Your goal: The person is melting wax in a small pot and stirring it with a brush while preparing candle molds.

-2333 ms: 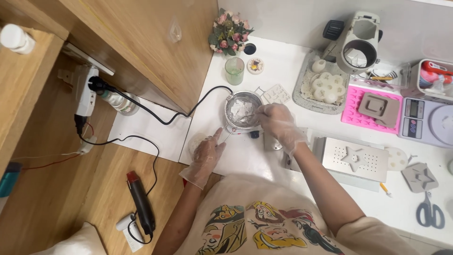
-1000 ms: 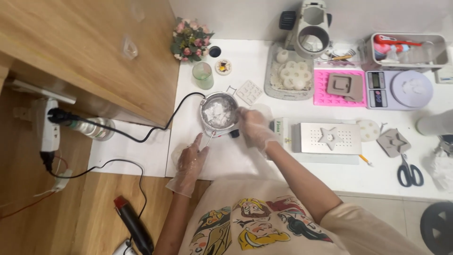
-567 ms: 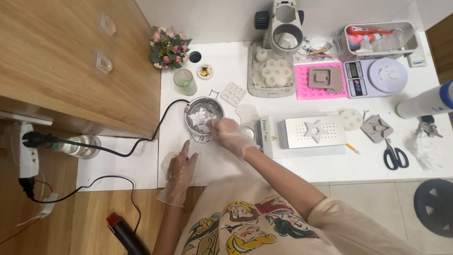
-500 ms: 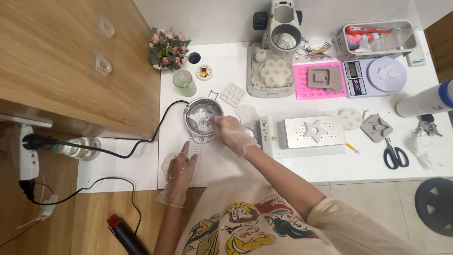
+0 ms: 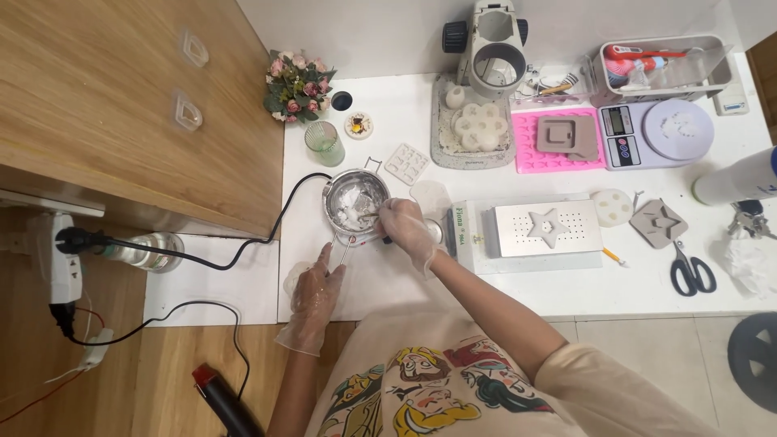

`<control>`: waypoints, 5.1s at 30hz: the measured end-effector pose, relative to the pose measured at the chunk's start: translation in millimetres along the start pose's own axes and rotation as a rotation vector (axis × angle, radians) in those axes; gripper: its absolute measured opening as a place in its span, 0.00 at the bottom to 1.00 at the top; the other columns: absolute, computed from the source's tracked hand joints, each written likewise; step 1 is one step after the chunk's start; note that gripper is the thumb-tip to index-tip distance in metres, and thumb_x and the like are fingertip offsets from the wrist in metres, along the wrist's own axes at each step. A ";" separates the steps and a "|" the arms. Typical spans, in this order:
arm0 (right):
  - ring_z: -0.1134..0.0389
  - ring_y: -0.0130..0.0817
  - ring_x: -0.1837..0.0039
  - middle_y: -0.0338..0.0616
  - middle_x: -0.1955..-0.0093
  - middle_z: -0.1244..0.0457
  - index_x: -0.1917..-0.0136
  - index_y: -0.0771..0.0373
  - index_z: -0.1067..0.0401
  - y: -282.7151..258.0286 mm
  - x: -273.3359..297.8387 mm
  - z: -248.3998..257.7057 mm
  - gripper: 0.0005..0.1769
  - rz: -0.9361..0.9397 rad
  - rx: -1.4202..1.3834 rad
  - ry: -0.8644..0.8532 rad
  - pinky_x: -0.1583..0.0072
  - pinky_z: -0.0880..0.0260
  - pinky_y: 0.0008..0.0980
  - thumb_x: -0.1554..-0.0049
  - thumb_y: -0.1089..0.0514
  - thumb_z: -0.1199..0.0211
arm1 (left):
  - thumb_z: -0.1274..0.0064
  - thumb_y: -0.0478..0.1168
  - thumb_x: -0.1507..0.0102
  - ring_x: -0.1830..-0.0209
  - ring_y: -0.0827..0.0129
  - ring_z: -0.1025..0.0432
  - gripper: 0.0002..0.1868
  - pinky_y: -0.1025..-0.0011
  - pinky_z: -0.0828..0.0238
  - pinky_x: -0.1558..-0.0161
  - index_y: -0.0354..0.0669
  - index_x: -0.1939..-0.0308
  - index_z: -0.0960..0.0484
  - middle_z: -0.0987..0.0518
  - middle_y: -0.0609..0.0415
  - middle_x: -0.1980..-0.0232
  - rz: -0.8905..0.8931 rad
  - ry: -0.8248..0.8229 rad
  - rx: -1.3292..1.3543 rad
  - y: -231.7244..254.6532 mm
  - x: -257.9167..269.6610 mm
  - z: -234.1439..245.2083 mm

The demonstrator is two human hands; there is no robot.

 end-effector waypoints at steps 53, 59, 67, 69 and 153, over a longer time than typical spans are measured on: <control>0.33 0.31 0.66 0.50 0.66 0.31 0.56 0.76 0.25 51.3 -27.3 1.9 0.12 -0.202 -0.451 -0.077 0.59 0.30 0.28 0.41 0.63 0.44 | 0.46 0.49 0.36 0.56 0.52 0.20 0.34 0.57 0.26 0.51 0.50 0.26 0.35 0.17 0.38 0.54 -0.030 0.015 0.096 -7.1 -6.1 -9.2; 0.32 0.30 0.62 0.49 0.63 0.32 0.50 0.72 0.25 -10.8 -1.1 15.9 0.14 0.021 -0.204 0.009 0.56 0.30 0.30 0.36 0.59 0.46 | 0.46 0.49 0.36 0.59 0.52 0.19 0.34 0.57 0.26 0.51 0.49 0.26 0.34 0.16 0.37 0.60 -0.048 0.014 0.100 -7.8 -5.8 -10.3; 0.34 0.34 0.64 0.52 0.67 0.34 0.48 0.71 0.23 -32.4 15.3 22.0 0.15 0.011 0.282 -0.032 0.55 0.32 0.40 0.38 0.59 0.47 | 0.46 0.49 0.36 0.62 0.53 0.20 0.34 0.56 0.25 0.54 0.49 0.27 0.34 0.16 0.39 0.65 -0.059 0.022 0.091 -2.4 -1.7 -5.4; 0.34 0.30 0.65 0.49 0.68 0.34 0.52 0.71 0.21 -22.1 13.1 19.0 0.13 -0.072 0.110 -0.044 0.57 0.32 0.35 0.42 0.61 0.44 | 0.47 0.49 0.35 0.63 0.54 0.19 0.34 0.57 0.25 0.54 0.48 0.26 0.35 0.16 0.39 0.66 -0.030 -0.011 0.109 0.8 0.2 -3.5; 0.35 0.26 0.58 0.41 0.61 0.33 0.51 0.70 0.25 6.4 -14.3 23.9 0.10 -0.122 -0.204 -0.344 0.53 0.32 0.25 0.41 0.62 0.44 | 0.38 0.72 0.45 0.24 0.34 0.99 0.77 0.33 0.72 0.27 0.56 0.23 0.91 0.95 0.35 0.22 0.859 -0.491 -0.069 -104.5 74.2 -116.7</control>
Point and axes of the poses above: each hand's wrist, its own x-axis away from the middle knuckle, its own z-axis out of the back of the hand, y = z × x, the point moved 2 cm from there along -x, towards the middle knuckle
